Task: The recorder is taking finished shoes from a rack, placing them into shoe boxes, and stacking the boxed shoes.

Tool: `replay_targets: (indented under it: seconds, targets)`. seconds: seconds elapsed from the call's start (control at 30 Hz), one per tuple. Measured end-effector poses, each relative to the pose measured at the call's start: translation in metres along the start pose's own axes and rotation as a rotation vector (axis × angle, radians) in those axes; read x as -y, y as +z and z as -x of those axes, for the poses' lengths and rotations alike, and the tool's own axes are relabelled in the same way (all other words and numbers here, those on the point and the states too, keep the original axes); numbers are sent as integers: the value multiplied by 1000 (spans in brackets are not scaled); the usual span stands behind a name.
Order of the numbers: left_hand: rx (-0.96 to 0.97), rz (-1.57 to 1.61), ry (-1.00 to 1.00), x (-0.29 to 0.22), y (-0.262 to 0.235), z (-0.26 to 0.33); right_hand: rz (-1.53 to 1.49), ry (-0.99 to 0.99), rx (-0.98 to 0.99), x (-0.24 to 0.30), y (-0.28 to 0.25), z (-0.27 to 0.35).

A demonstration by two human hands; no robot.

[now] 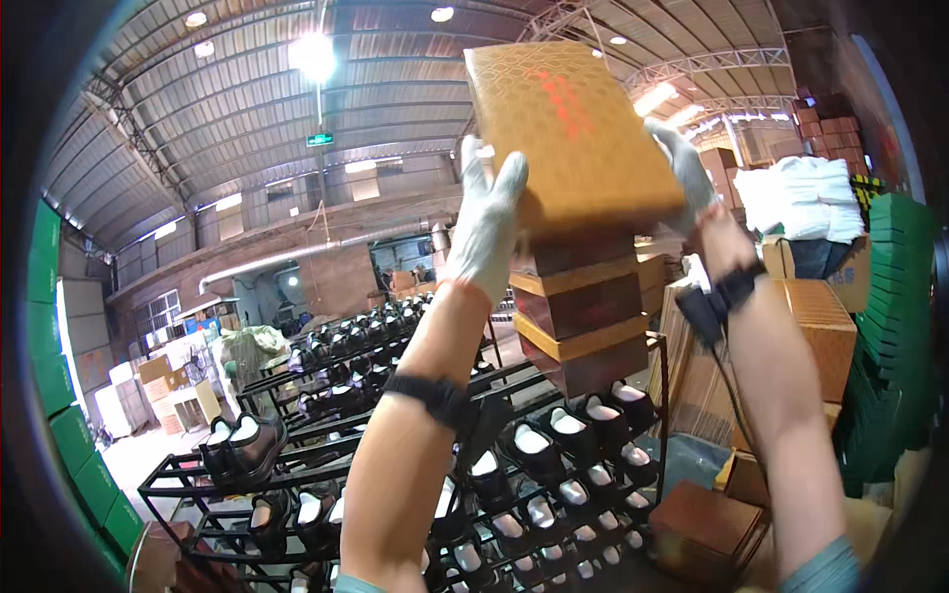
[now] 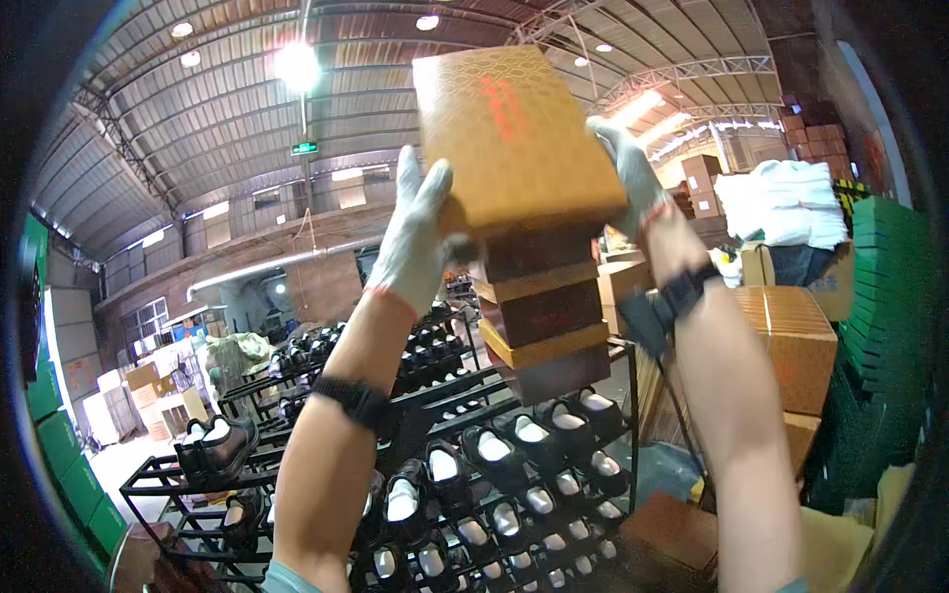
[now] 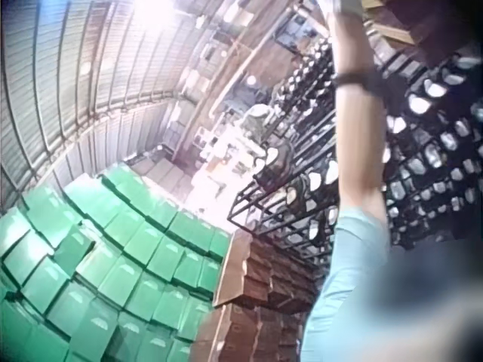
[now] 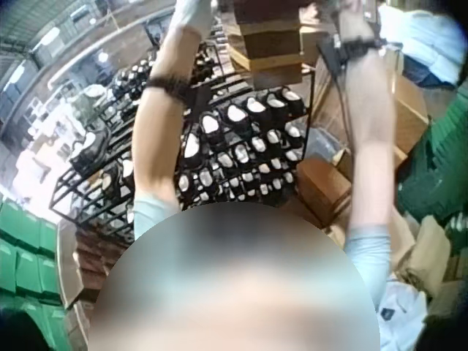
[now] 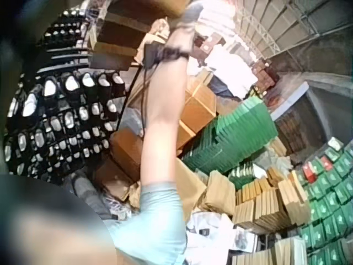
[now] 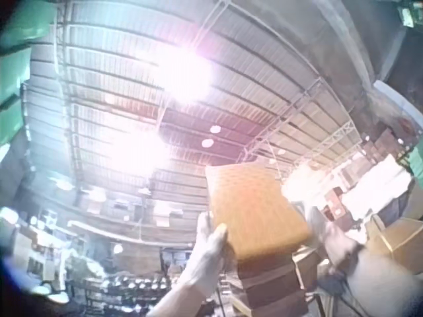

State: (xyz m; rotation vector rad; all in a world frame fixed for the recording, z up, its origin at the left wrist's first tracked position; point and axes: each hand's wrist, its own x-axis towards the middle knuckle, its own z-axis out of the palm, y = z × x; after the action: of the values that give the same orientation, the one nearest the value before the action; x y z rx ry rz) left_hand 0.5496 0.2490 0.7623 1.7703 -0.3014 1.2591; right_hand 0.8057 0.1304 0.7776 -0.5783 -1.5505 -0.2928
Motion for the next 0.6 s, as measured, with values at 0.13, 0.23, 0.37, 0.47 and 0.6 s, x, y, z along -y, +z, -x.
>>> replay_targets:
  seconds: [0.13, 0.23, 0.37, 0.47, 0.6]
  targets:
    - [-4, -632, 314, 58, 11, -62, -163, 423, -504, -98, -39, -59]
    - [-2, -1166, 196, 78, -27, -83, 608, 389, -409, -158, -8, -54]
    - [241, -1278, 133, 71, -46, -59, 714, 256, -317, -186, -12, -35]
    - [218, -1107, 466, 74, -84, 86, 745, 291, -251, -129, 15, 37]
    - [20, -1275, -139, 34, -159, 404, 814, 518, 38, 24, -36, 247]
